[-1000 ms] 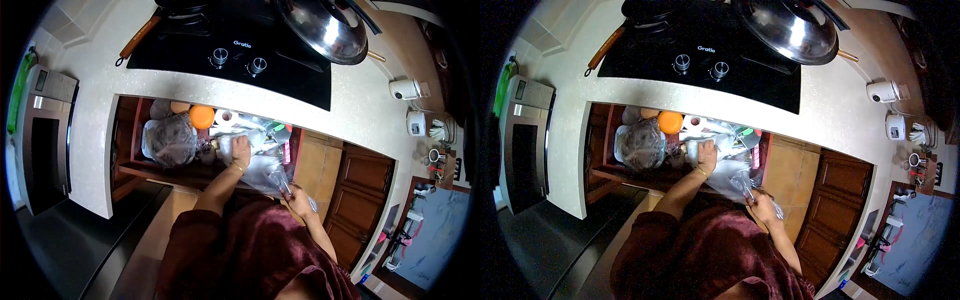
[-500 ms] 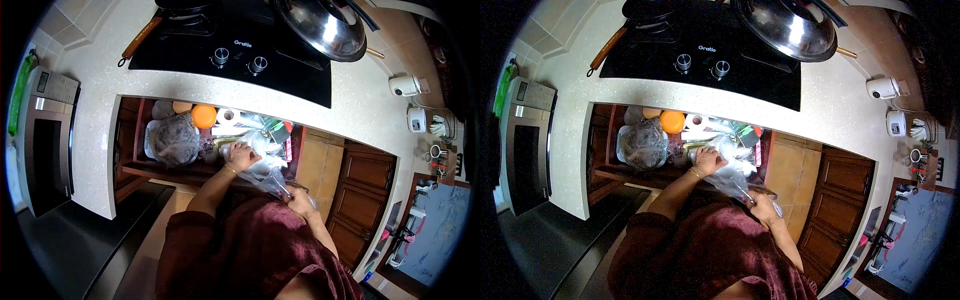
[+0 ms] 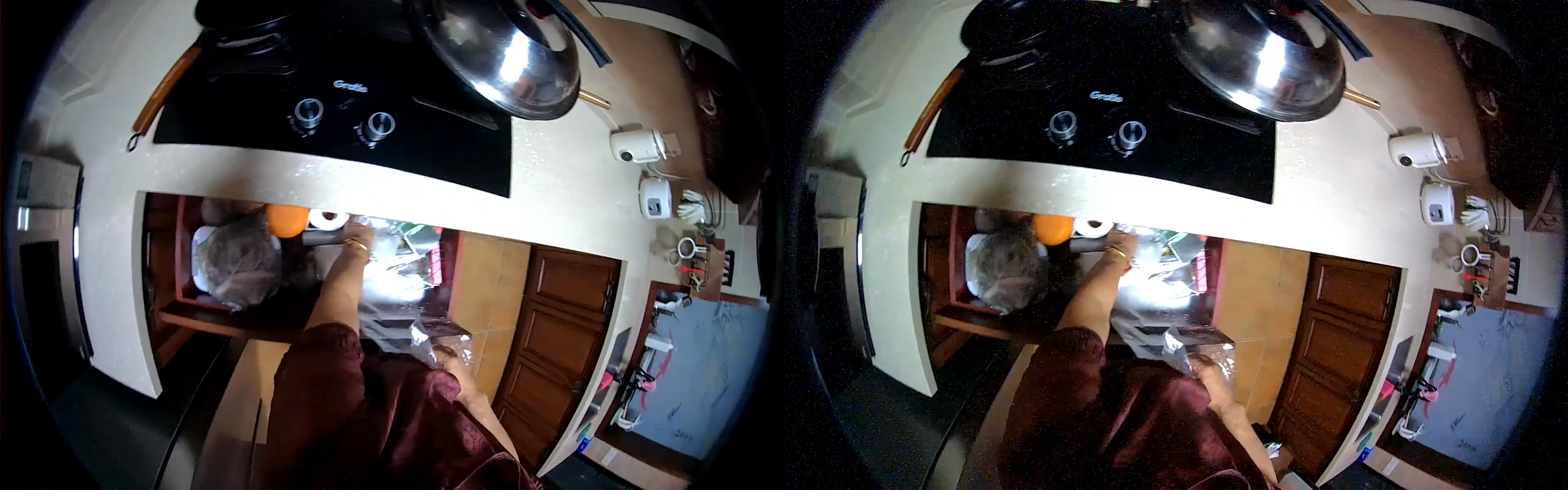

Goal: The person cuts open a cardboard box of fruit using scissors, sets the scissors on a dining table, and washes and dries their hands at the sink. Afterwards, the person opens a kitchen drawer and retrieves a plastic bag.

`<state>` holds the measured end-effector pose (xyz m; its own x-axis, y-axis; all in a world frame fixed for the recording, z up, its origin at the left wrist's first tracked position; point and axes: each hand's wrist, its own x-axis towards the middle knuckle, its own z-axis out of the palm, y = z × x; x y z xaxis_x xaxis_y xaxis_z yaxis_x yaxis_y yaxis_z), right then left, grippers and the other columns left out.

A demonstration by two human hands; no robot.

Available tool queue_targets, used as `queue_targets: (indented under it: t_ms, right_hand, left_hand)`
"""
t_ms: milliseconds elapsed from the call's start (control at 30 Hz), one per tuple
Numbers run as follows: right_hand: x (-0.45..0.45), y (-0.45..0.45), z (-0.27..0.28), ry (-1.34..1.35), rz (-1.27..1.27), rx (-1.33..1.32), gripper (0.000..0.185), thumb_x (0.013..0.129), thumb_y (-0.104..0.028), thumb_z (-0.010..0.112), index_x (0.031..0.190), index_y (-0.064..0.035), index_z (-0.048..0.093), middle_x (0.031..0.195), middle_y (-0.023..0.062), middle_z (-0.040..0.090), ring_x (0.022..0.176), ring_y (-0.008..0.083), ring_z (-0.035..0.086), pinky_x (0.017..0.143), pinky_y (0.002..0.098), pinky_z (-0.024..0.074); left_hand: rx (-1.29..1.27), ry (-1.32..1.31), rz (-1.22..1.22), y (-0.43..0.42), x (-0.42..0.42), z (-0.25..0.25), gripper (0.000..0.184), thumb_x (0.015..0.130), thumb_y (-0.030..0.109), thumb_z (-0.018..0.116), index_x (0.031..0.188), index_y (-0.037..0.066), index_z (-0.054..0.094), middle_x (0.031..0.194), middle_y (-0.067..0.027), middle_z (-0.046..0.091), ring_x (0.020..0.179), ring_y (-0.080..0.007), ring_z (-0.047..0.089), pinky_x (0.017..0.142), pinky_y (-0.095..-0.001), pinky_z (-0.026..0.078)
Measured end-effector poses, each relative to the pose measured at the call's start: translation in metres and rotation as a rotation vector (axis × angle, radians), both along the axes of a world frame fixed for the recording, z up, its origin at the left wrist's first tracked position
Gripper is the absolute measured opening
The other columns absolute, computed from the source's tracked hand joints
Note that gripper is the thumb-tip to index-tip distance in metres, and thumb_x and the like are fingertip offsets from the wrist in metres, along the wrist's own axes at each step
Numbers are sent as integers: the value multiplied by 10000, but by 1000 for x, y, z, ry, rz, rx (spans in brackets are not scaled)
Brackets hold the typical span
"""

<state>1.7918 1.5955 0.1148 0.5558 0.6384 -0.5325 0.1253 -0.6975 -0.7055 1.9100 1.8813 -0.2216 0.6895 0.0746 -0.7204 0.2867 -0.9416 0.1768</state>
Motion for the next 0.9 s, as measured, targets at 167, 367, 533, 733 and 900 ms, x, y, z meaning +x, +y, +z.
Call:
queue_targets:
  t_ms: [167,367,533,733,900]
  right_hand:
    - [-3,-6,13,100,-116,-63,463,787,-230,626,1176,14,564,1196,221,576,1115,395,528,986,395,394]
    - [-1,-17,-8,-74,25,-15,458,790,-221,613,1180,14,562,1207,224,570,1130,400,520,990,401,391]
    - [14,-5,-9,-201,65,-73,401,769,-132,601,1147,2,584,1235,229,553,1142,401,513,983,417,409]
    - [24,12,5,-263,-74,-8,411,727,-17,625,1137,-32,607,1240,210,555,1125,372,545,965,392,457]
    - [31,12,-15,-185,-215,189,399,743,80,570,1132,-4,596,1107,160,555,975,285,587,814,312,489]
  left_hand:
    - [77,-398,322,1,5,11,379,900,196,430,1226,92,593,1239,-132,597,1153,-299,561,1020,-443,378]
    - [113,-510,90,13,4,14,390,853,190,498,1221,100,591,1180,-145,622,1093,-316,593,940,-441,442]
    - [-104,-291,45,32,-22,116,513,747,217,608,1247,107,569,1119,-199,627,1036,-352,603,895,-436,473]
    - [-1257,-371,420,91,-117,190,503,890,269,575,1326,36,484,968,-76,647,838,-196,620,774,-311,493]
    - [-1299,-156,791,93,-181,309,548,987,367,416,1428,46,353,945,-28,617,735,-82,568,634,-216,474]
